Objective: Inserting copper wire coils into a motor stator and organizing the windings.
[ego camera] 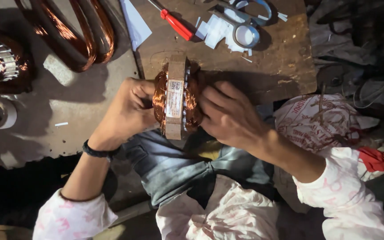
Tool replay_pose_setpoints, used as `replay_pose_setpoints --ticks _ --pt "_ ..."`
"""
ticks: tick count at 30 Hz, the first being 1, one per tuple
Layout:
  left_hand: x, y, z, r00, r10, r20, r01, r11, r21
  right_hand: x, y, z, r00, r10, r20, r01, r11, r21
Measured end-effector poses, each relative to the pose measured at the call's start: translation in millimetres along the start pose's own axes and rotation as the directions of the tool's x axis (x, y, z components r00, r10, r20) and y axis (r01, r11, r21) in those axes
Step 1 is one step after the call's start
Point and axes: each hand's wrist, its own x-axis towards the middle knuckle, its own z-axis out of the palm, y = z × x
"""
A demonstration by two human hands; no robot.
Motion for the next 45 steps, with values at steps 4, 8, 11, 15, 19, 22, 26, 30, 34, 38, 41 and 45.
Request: replay_pose_setpoints --ticks 4,8,11,15,19,22,26,30,34,38,41,45 --pt "1.8 12.7 2.6 0.997 -0.067 -0.025 0.065 0.996 -0.067 -16.6 15.8 9.2 0.998 0.019 -0.067 -0.010 0.992 0.126" --pt "1.1 15.9 0.2 0.998 0.069 -0.003 -0.068 0.993 0.099 -8.8 35.2 6.2 0.956 0.242 -0.164 -0.183 0.933 0.311" --pt "4.7 17.2 -11.7 0.994 0.113 0.004 -0.110 0.959 0.260 2.0 48.7 -1.2 0.959 0.202 -0.199 -0.148 0.954 0.260" --pt "0.7 17.4 -16.6 0.984 0.174 0.028 -0.166 0.867 0.470 9.1 45.0 -18.6 0.974 0.023 -0.225 0.007 0.991 0.133" --pt "3.1 20.1 -14.8 0.979 0.204 0.030 -0.193 0.853 0.485 7.9 42.3 -10.1 0.974 0.056 -0.218 -0.017 0.984 0.178" --pt "-2.7 10.0 -6.8 0.969 0.247 -0.023 -0.199 0.830 0.521 11.9 31.8 -15.0 0.968 0.171 -0.183 -0.103 0.938 0.330" --pt "-8.8 17.9 16.3 0.927 0.328 -0.183 -0.161 0.788 0.594 19.2 21.4 -23.5 0.947 0.289 -0.139 -0.214 0.893 0.396" --pt "-23.6 -0.9 22.1 0.746 0.615 -0.255 -0.342 0.683 0.645 21.4 16.2 -22.9 0.943 0.261 -0.205 -0.182 0.923 0.339" --pt "-17.8 5.7 12.7 0.770 0.611 -0.182 -0.374 0.663 0.648 19.7 9.8 -21.6 0.940 0.274 -0.204 -0.213 0.937 0.277" --pt "-12.9 5.8 3.3 0.834 0.550 0.040 -0.321 0.425 0.847 22.6 3.8 -27.5 0.941 0.274 -0.201 -0.230 0.949 0.214" --pt "-7.1 3.0 0.5 0.840 0.533 0.100 -0.303 0.308 0.902 22.6 4.0 -33.2 0.937 0.299 -0.182 -0.259 0.942 0.214" --pt "-1.6 4.1 0.6 0.808 0.586 0.058 -0.296 0.320 0.900 20.6 4.4 -32.9 0.925 0.347 -0.158 -0.301 0.919 0.254"
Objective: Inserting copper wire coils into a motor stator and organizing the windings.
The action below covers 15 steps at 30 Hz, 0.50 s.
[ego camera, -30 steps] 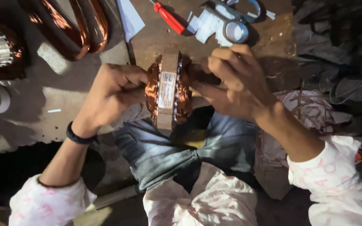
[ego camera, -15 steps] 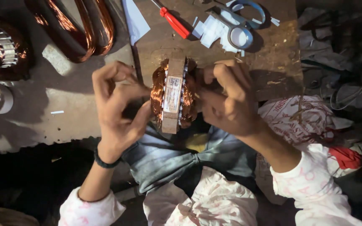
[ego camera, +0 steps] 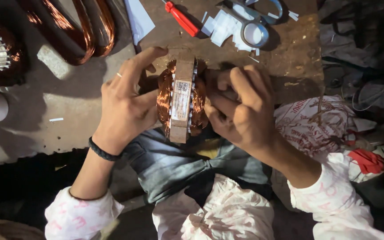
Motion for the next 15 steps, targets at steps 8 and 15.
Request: replay_pose_setpoints --ticks 8,15 --pt "3.7 0.6 1.4 1.000 0.012 -0.021 -0.014 0.997 -0.078 -7.1 13.6 16.6 0.994 0.105 -0.011 -0.097 0.943 0.317" --pt "-13.8 2.0 -1.1 0.992 -0.008 0.123 -0.001 0.998 0.069 -5.2 10.2 12.0 0.998 0.028 -0.060 -0.016 0.980 0.198"
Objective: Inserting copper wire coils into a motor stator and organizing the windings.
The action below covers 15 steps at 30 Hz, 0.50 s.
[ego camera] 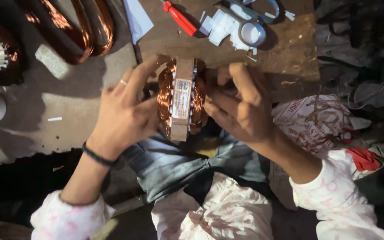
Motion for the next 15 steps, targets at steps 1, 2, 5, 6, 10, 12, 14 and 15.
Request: replay_pose_setpoints --ticks 1,2,5,6,10,12,14,15 --pt "3.3 4.6 -8.1 1.000 0.007 -0.003 -0.007 1.000 -0.002 -2.4 -3.1 0.3 1.000 0.001 -0.003 -0.001 1.000 -0.007" --pt "5.4 9.6 -16.5 0.997 -0.014 0.071 0.014 1.000 0.001 -3.6 -5.4 1.1 1.000 0.022 -0.010 -0.022 1.000 -0.014" --pt "7.0 16.9 -25.6 0.989 -0.012 0.150 0.013 1.000 -0.006 -5.4 -17.3 4.6 0.997 0.066 -0.029 -0.067 0.996 -0.050" --pt "6.8 18.6 -25.7 0.987 0.014 0.158 -0.012 1.000 -0.015 -6.1 -21.9 5.7 0.995 0.091 -0.045 -0.094 0.992 -0.079" --pt "11.8 -4.2 -23.6 0.983 0.040 0.181 -0.044 0.999 0.018 -4.4 -28.4 10.0 0.990 0.113 -0.080 -0.121 0.987 -0.106" --pt "23.8 -10.7 -34.0 0.966 0.044 0.256 -0.038 0.999 -0.026 -5.5 -30.6 13.9 0.989 0.113 -0.100 -0.130 0.975 -0.181" --pt "26.1 -16.0 -35.0 0.954 0.052 0.296 -0.050 0.999 -0.016 -5.7 -35.4 15.0 0.984 0.137 -0.118 -0.158 0.967 -0.201" --pt "27.6 -19.0 -36.0 0.943 0.051 0.329 -0.053 0.999 -0.003 -4.6 -36.8 15.8 0.980 0.150 -0.131 -0.176 0.960 -0.218"
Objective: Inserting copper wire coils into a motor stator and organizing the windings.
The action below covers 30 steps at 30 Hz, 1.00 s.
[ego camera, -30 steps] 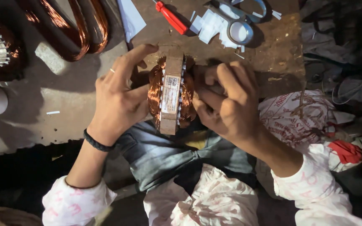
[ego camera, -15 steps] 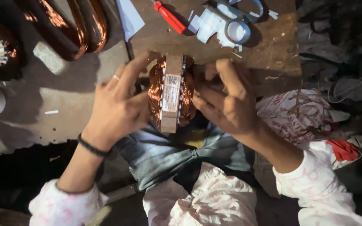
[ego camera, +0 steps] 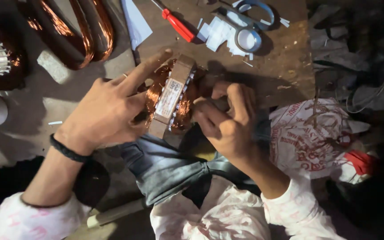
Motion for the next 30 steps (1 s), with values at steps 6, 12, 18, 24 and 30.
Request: replay_pose_setpoints --ticks 6,12,18,24,30 --pt "7.2 -10.0 -1.9 0.998 0.033 0.050 -0.031 0.999 -0.041 -8.6 -3.4 3.3 0.978 0.206 0.003 -0.202 0.953 0.225" --pt "11.8 -11.9 28.8 0.972 0.055 -0.230 -0.059 0.998 -0.011 -3.0 -3.8 1.3 0.987 0.161 -0.002 -0.158 0.970 0.186" --pt "14.4 -0.5 27.6 0.931 0.034 -0.364 -0.095 0.984 -0.152 -3.7 7.4 -6.8 0.998 -0.012 0.060 0.009 0.999 0.036" --pt "9.9 -15.2 24.0 0.903 0.151 -0.402 -0.222 0.966 -0.136 -9.4 11.4 -3.4 0.998 -0.046 0.036 0.045 0.998 0.048" --pt "17.1 -12.4 0.9 0.948 0.214 -0.234 -0.249 0.960 -0.130 -8.0 8.0 -5.5 0.952 0.234 0.195 -0.293 0.880 0.374"
